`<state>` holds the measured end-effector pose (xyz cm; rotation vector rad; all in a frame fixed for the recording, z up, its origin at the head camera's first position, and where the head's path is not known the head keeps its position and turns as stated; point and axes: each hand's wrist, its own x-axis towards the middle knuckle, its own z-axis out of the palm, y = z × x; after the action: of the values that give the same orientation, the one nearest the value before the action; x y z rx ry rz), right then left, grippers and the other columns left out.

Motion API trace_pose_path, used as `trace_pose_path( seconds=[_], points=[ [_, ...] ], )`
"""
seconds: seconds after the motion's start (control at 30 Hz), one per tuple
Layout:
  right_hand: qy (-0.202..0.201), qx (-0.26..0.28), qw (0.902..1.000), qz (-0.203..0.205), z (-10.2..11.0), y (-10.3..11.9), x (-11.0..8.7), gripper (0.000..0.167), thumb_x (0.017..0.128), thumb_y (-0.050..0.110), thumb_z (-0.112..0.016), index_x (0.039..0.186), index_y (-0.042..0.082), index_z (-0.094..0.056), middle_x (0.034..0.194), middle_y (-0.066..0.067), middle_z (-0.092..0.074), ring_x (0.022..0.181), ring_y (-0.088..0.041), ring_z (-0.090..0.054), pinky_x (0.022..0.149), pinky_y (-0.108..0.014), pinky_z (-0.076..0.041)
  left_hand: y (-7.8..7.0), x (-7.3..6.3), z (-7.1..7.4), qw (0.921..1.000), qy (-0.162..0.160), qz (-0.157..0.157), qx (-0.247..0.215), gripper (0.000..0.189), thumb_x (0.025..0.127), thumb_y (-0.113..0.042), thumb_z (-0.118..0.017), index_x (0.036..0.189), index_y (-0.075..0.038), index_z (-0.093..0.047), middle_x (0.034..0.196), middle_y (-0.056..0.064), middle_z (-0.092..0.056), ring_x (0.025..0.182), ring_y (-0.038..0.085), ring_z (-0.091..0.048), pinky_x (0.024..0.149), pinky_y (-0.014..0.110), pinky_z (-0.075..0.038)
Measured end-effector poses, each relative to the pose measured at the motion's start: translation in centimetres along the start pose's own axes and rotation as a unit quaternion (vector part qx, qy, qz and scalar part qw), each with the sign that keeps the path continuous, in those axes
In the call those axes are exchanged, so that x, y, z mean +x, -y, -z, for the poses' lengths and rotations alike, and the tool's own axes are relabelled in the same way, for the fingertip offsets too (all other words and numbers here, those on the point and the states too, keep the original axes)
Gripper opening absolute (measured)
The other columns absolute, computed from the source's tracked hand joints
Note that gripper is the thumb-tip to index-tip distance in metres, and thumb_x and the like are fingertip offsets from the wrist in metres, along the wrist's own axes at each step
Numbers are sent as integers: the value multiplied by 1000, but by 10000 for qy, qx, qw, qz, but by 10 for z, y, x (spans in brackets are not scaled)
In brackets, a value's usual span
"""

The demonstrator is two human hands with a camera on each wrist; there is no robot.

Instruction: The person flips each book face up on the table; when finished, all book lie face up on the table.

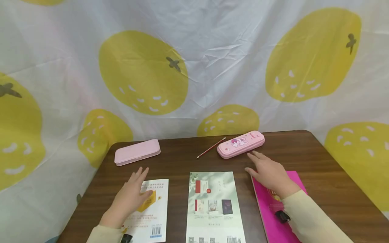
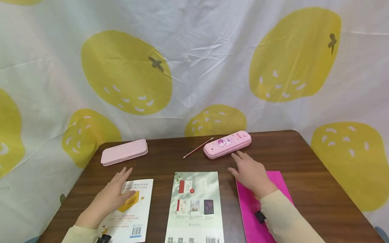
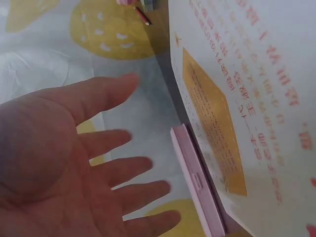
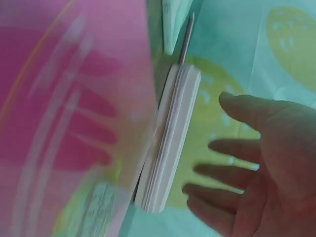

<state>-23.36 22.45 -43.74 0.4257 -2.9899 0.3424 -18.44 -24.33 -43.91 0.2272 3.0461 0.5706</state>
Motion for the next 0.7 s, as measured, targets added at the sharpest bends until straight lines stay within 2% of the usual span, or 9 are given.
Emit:
trace_pose_path(
  seconds=[0.13,0.27,0.4,0.57,0.7],
  points=[
    [-84,319,9983,483,-6,26,14,47,96,32,-72,136,9,-66,138,-13,-66,129,-34,-62,100,-56,-52,3,-11,4,9996,153,-128,-219,70,89,-21,-81,150,-5,-51,156,24,-47,141,48,-47,108,66,-42],
    [100,654,9944,818,-13,53,28,39,94,29,-74,129,13,-70,130,-5,-71,124,-29,-65,100,-53,-53,8,-19,6,9988,309,-228,-296,65,81,-12,-86,140,-5,-61,139,18,-65,133,41,-58,110,58,-44],
    [360,933,9899,1006,-20,81,40,36,94,27,-76,126,13,-71,128,-4,-71,123,-28,-66,102,-51,-52,13,-27,10,9988,472,-95,-67,61,75,-10,-90,132,-10,-68,129,13,-69,124,39,-62,107,58,-47],
    [720,1251,9827,1163,-29,112,56,36,94,26,-76,128,13,-71,130,-4,-70,124,-25,-64,105,-48,-50,23,-34,13,9980,585,210,134,56,67,-11,-94,120,-15,-73,115,9,-65,104,27,-63,93,53,-54],
    [997,1253,9771,1401,-36,134,65,37,96,27,-74,130,14,-71,131,-3,-69,125,-25,-64,105,-47,-51,35,-41,9,9932,999,596,95,58,64,-16,-96,117,-17,-73,114,14,-61,101,27,-58,88,56,-54]
  ],
)
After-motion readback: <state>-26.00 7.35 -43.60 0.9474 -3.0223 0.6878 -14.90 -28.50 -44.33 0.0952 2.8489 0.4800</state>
